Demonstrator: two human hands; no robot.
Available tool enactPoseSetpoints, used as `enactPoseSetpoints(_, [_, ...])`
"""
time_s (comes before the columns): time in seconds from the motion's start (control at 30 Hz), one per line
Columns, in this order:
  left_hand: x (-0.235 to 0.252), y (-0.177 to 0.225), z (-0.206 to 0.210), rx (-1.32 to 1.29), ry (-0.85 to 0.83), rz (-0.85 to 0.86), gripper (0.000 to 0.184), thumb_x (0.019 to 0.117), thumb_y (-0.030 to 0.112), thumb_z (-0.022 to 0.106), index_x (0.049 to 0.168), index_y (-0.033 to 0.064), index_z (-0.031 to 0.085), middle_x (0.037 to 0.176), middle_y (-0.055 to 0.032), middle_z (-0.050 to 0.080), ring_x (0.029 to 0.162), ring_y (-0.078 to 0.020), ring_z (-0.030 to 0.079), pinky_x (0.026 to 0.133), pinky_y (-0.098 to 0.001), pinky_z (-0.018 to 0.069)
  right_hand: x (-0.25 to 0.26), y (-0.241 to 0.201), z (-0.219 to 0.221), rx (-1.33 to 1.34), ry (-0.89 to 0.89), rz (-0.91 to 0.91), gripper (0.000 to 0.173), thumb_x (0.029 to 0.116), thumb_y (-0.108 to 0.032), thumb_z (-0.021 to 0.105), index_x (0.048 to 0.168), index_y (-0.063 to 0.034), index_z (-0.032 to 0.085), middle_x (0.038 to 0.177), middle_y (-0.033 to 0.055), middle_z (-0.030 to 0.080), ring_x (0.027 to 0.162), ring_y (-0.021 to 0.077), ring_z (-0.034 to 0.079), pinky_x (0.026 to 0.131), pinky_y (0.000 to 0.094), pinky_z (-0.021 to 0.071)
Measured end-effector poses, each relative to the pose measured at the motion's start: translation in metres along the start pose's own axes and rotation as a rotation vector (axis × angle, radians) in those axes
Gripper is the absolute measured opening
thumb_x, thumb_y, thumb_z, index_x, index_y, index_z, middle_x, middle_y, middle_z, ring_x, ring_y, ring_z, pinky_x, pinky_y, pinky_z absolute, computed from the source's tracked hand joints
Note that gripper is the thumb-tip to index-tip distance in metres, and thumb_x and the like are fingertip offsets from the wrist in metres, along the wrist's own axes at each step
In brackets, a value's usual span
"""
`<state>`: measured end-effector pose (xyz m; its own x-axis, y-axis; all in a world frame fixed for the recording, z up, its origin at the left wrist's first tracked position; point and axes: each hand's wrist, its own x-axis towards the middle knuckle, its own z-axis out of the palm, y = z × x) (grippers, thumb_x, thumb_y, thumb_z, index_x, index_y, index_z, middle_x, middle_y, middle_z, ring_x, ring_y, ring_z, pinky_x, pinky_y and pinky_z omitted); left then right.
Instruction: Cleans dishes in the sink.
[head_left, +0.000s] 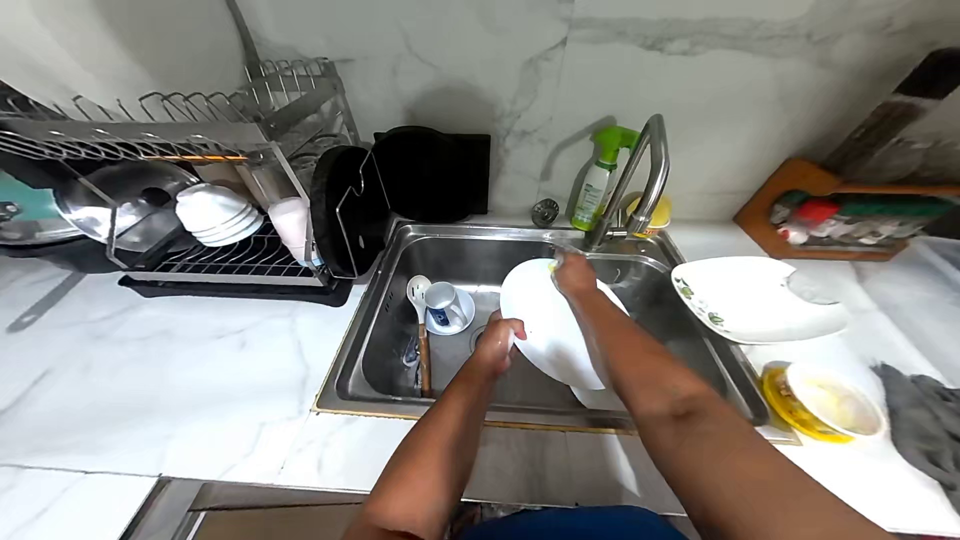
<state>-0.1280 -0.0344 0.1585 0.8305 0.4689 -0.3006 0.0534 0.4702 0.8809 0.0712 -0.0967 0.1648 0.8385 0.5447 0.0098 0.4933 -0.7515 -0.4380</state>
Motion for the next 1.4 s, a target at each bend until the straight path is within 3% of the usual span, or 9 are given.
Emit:
enactPoseSetpoints(0.23, [0.002, 0.002, -0.002, -0.053, -0.066, -0.069, 0.028, 0.0831, -0.015, 0.045, 0.103, 0.0045, 0.052, 0.082, -0.0060, 0.064, 0.069, -0.0128, 0.065, 0.061, -0.0298, 0.0568, -0.042, -0.049, 0.022, 0.043, -0.070, -0.710, 0.028, 0.0920, -0.006, 0.066, 0.118, 0.0001, 0.072, 0.124, 0.0239, 0.067, 0.127, 0.0408, 0.058, 0.116, 0.0541, 0.0379])
enactPoseSetpoints(0.33, [0.008, 0.000, -0.002, -0.052, 0.042, -0.015, 0.035, 0.0816, -0.016, 0.046, 0.112, 0.0013, 0.051, 0.090, -0.0097, 0.063, 0.073, -0.0152, 0.065, 0.062, -0.0314, 0.0570, -0.011, -0.013, 0.021, 0.002, 0.003, -0.450, 0.043, 0.0962, -0.013, 0.065, 0.138, -0.0040, 0.063, 0.141, 0.0248, 0.059, 0.136, 0.0435, 0.050, 0.119, 0.0602, 0.0314])
enactPoseSetpoints(0.5, [0.016, -0.001, 0.000, -0.182, 0.277, 0.013, 0.029, 0.0857, -0.013, 0.048, 0.112, -0.0009, 0.051, 0.093, -0.0151, 0.059, 0.076, -0.0206, 0.062, 0.063, -0.0361, 0.0553, -0.026, 0.023, -0.014, -0.175, -0.107, 0.142, 0.054, 0.1051, -0.027, 0.051, 0.155, -0.0068, 0.043, 0.146, 0.0289, 0.052, 0.134, 0.0472, 0.052, 0.107, 0.0637, 0.0446])
enactPoseSetpoints(0.67, [0.021, 0.000, -0.001, -0.231, 0.433, 0.083, 0.023, 0.0920, -0.008, 0.052, 0.115, -0.0050, 0.057, 0.100, -0.0197, 0.062, 0.086, -0.0262, 0.064, 0.073, -0.0429, 0.0567, -0.095, 0.007, 0.012, -0.158, -0.136, -0.001, 0.061, 0.1047, -0.017, 0.046, 0.159, 0.0058, 0.028, 0.164, 0.0368, 0.018, 0.155, 0.0508, 0.015, 0.125, 0.0625, 0.0171])
enactPoseSetpoints(0.73, [0.023, -0.003, -0.004, -0.228, 0.463, 0.114, 0.023, 0.0965, -0.005, 0.054, 0.119, -0.0057, 0.057, 0.105, -0.0210, 0.062, 0.090, -0.0271, 0.063, 0.077, -0.0439, 0.0559, -0.121, -0.009, 0.029, -0.092, -0.178, -0.211, 0.061, 0.1031, -0.012, 0.047, 0.158, 0.0056, 0.029, 0.164, 0.0343, 0.023, 0.155, 0.0468, 0.022, 0.125, 0.0556, 0.0220])
enactPoseSetpoints(0.83, [0.027, -0.006, -0.010, -0.272, 0.461, 0.161, 0.027, 0.1053, 0.009, 0.054, 0.131, -0.0015, 0.055, 0.113, -0.0202, 0.064, 0.095, -0.0260, 0.066, 0.080, -0.0429, 0.0571, -0.128, -0.007, 0.052, 0.128, -0.081, -0.662, 0.044, 0.0989, -0.004, 0.050, 0.141, -0.0005, 0.060, 0.152, 0.0244, 0.051, 0.146, 0.0387, 0.044, 0.122, 0.0486, 0.0350])
enactPoseSetpoints(0.93, [0.030, -0.004, -0.015, -0.284, 0.471, 0.218, 0.032, 0.1066, 0.014, 0.055, 0.136, 0.0013, 0.055, 0.120, -0.0200, 0.065, 0.102, -0.0265, 0.066, 0.086, -0.0448, 0.0567, -0.111, 0.020, 0.048, 0.100, -0.031, -0.877, 0.029, 0.0972, -0.002, 0.054, 0.120, -0.0026, 0.073, 0.129, 0.0196, 0.068, 0.127, 0.0387, 0.061, 0.109, 0.0543, 0.0472])
enactPoseSetpoints(1.23, [0.036, 0.000, -0.018, -0.199, 0.474, 0.325, 0.033, 0.1034, 0.014, 0.062, 0.135, 0.0047, 0.059, 0.122, -0.0160, 0.066, 0.104, -0.0226, 0.066, 0.088, -0.0426, 0.0559, -0.075, 0.048, -0.020, 0.088, 0.223, -0.216, 0.024, 0.0922, 0.003, 0.061, 0.114, 0.0038, 0.072, 0.124, 0.0280, 0.065, 0.123, 0.0464, 0.059, 0.103, 0.0634, 0.0468])
enactPoseSetpoints(1.4, [0.039, -0.001, -0.022, -0.226, 0.492, 0.352, 0.032, 0.1045, 0.015, 0.060, 0.135, 0.0049, 0.059, 0.121, -0.0160, 0.066, 0.103, -0.0224, 0.066, 0.087, -0.0427, 0.0560, -0.095, 0.025, -0.007, -0.029, 0.023, -0.035, 0.059, 0.0936, -0.057, 0.067, 0.113, -0.0013, 0.071, 0.121, 0.0243, 0.067, 0.118, 0.0421, 0.063, 0.097, 0.0624, 0.0502])
